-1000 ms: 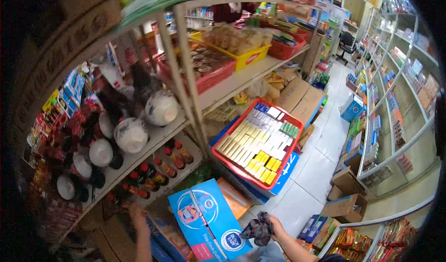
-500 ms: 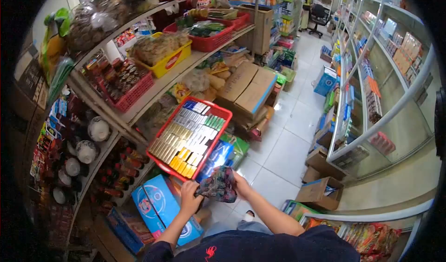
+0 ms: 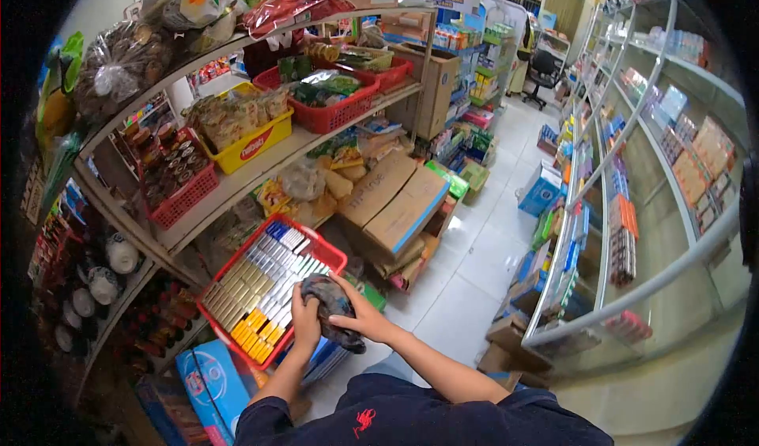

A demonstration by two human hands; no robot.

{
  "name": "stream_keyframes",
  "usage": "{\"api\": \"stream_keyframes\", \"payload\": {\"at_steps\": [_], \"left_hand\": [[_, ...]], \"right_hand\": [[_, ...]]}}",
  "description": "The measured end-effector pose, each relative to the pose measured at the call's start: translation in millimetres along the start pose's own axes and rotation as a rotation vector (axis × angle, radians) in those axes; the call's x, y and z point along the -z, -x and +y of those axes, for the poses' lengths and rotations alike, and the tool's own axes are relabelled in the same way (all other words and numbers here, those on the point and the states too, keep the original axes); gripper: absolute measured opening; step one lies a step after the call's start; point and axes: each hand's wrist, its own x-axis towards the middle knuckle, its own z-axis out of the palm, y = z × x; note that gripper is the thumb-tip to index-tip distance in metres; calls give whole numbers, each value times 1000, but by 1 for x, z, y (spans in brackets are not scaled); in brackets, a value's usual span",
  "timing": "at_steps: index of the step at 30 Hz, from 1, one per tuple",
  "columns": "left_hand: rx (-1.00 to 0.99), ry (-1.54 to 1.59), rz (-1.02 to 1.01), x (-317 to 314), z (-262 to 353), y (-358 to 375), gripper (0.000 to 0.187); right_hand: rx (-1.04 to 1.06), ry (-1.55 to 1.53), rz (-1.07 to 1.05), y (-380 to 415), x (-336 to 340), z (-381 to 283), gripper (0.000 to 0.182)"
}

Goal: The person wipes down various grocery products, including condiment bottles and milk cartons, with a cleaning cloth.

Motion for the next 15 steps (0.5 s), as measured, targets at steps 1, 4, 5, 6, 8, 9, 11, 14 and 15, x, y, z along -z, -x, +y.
{"api": "stream_keyframes", "payload": {"at_steps": [1, 4, 5, 6, 8, 9, 11, 14, 15], "left_hand": [[-19, 30, 64, -18, -3, -13, 39], [-123, 205, 251, -86, -44, -61, 40], [-183, 246, 320, -107, -44, -77, 41], [-232, 277, 382, -129, -44, -88, 42], [-201, 295, 347, -159, -52, -113, 39], [-196, 248, 326, -174, -58, -128, 38], [-145, 97, 254, -204, -64, -142, 37], [-28, -50, 107, -261, -95, -157, 43], [4, -62, 9, -278, -113, -159, 38]], "right_hand": [[20, 27, -12, -13, 17, 8, 79], [63, 82, 57, -40, 69, 16, 71], [47, 102, 23, -43, 91, 20, 65], [45, 108, 12, -42, 113, 32, 61], [-76, 128, 1, -40, 156, 51, 59], [-81, 126, 2, -42, 179, 56, 59], [-162, 134, 27, -29, 208, 62, 59], [-287, -33, 143, -12, 256, 79, 69], [-373, -184, 171, -4, 277, 83, 70]]}}
